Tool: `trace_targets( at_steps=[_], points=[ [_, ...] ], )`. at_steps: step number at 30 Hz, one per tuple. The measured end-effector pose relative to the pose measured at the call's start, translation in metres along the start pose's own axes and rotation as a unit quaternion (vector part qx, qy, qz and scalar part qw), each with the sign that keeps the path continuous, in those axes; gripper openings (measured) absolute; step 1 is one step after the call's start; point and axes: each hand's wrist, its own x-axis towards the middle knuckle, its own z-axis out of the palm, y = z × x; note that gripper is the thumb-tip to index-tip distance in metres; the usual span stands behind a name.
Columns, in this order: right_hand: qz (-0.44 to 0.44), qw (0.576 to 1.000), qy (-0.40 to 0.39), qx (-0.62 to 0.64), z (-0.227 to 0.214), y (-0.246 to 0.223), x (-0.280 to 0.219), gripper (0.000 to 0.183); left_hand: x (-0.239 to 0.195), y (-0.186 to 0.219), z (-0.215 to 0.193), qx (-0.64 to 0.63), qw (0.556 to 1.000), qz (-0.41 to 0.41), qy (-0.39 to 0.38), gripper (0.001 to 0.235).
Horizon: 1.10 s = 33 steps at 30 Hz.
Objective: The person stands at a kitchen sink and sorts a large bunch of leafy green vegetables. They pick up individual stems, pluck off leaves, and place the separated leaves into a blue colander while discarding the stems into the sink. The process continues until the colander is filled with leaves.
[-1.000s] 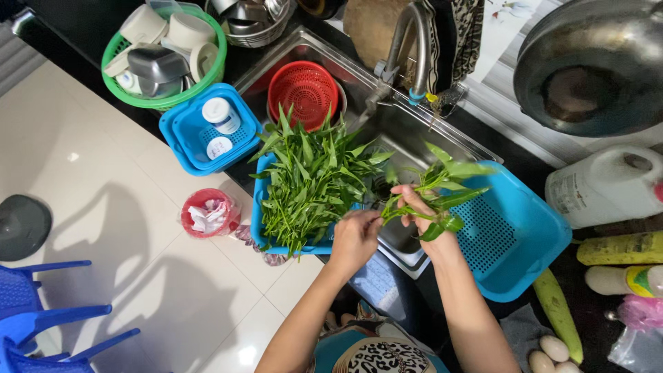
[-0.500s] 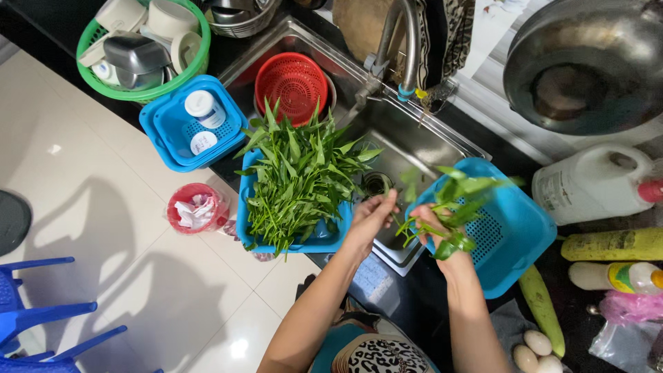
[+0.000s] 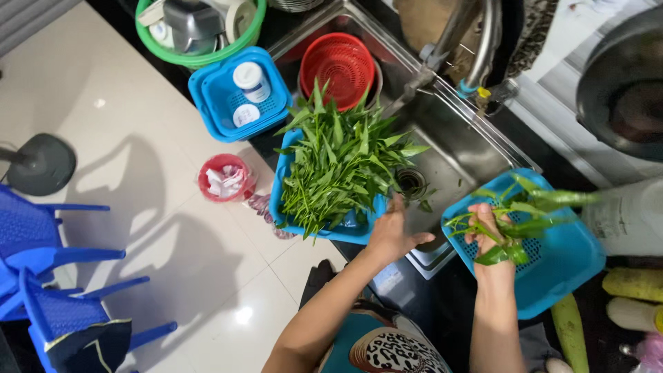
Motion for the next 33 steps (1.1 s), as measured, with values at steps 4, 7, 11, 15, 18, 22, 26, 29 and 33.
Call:
trace_targets(
  at_steps=[4,7,11,15,18,22,26,29,33],
  points=[
    [0.006,1.0,-0.007,-0.023,0.003,-0.002,-0.01,0.02,-0.028,-0.001,-0.09,-0.059,0.993,-0.1,0.018,0.035],
    [0.043,0.995,-0.038,-0.077,0.01,0.006,-0.02,0.029,-0.047,-0.022,-0.149,0.052,0.975,-0.121,0.177,0.039],
    [0.059,0.987,-0.119,-0.091,0.035,0.019,-0.037,0.033,-0.063,-0.05,-0.158,0.118,0.973,-0.15,0.133,0.027],
    [0.085,0.965,-0.234,-0.085,0.074,0.024,-0.052,0.034,-0.071,-0.05,-0.147,-0.067,0.961,-0.236,0.129,0.021],
    [0.153,0.941,-0.29,-0.087,0.101,0.027,-0.063,0.031,-0.065,-0.038,-0.14,-0.2,0.931,-0.3,0.054,0.021],
    [0.165,0.929,-0.317,-0.101,0.107,0.03,-0.057,0.031,-0.06,-0.007,-0.128,-0.222,0.967,-0.119,0.046,0.015],
    [0.132,0.963,-0.214,-0.093,0.094,0.036,-0.042,0.029,-0.055,0.002,-0.119,-0.221,0.973,-0.059,0.023,0.017],
    [0.08,0.971,-0.215,-0.062,0.072,0.031,-0.035,0.027,-0.056,-0.005,-0.102,-0.261,0.96,-0.088,-0.059,0.017],
    [0.101,0.982,-0.159,-0.017,0.05,0.027,-0.031,0.021,-0.051,-0.027,-0.043,-0.322,0.911,-0.208,-0.151,0.023]
  ],
)
